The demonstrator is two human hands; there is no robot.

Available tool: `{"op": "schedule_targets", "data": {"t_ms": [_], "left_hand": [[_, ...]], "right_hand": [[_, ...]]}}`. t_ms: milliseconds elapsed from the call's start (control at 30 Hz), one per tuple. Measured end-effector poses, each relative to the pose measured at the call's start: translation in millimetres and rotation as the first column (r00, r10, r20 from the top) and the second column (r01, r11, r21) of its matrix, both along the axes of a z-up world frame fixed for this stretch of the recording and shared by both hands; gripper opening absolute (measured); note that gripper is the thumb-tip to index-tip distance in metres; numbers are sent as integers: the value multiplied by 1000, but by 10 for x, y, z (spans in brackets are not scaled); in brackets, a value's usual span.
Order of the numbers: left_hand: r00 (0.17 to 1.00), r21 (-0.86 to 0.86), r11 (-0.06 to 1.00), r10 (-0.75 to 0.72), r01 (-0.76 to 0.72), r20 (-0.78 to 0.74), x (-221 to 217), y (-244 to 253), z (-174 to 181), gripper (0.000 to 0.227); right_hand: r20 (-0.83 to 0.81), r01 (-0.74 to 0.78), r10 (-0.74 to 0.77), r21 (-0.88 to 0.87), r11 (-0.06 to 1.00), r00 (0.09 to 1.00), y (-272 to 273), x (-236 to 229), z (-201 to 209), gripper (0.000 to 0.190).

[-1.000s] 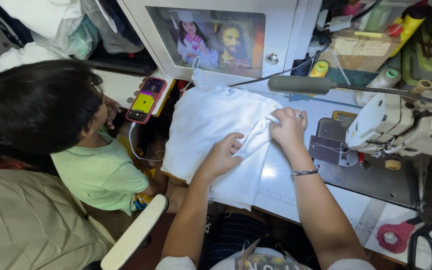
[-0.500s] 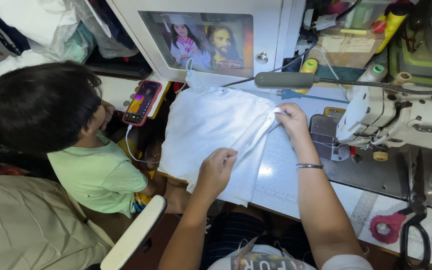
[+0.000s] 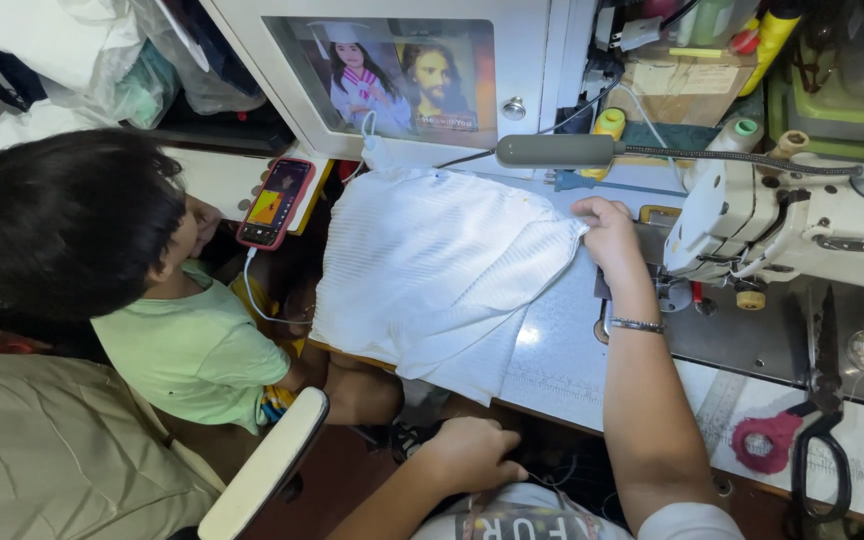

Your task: Measuring white fabric with a tape measure and cutting it with scissors at a sewing workstation.

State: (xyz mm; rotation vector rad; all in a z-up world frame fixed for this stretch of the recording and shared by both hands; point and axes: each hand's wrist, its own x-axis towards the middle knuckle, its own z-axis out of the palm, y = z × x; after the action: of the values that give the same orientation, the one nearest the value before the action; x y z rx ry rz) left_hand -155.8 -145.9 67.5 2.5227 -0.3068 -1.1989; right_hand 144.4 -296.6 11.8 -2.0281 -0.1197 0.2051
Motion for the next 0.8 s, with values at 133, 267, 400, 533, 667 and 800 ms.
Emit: {"op": "schedule_targets", "data": {"t_ms": [133, 267, 400, 533, 667, 800], "left_hand": [[984, -353, 935, 98, -40, 146, -103, 294, 329, 57], [731, -498, 859, 416, -121, 541, 34, 623, 310, 50], [688, -183, 913, 398, -366, 607, 245, 1018, 104, 101], [743, -117, 908, 399, -403, 537, 308, 1132, -13, 105], [642, -160, 909, 389, -386, 661, 299, 1233, -358, 68], [527, -392, 900, 430, -189, 733, 221, 1085, -369, 23]], "right_hand": [[-39, -16, 7, -217, 976, 999, -83, -49, 271, 63], [-291, -126, 39, -290, 949, 956, -33, -276, 747, 47], [-322, -294, 215, -219, 931, 922, -107, -252, 627, 73], [-148, -204, 167, -286, 936, 975, -42, -270, 646, 76], [159, -90, 140, -286, 954, 977, -30, -393, 676, 64], [421, 16, 139, -344, 939, 897, -87, -261, 383, 58]]}}
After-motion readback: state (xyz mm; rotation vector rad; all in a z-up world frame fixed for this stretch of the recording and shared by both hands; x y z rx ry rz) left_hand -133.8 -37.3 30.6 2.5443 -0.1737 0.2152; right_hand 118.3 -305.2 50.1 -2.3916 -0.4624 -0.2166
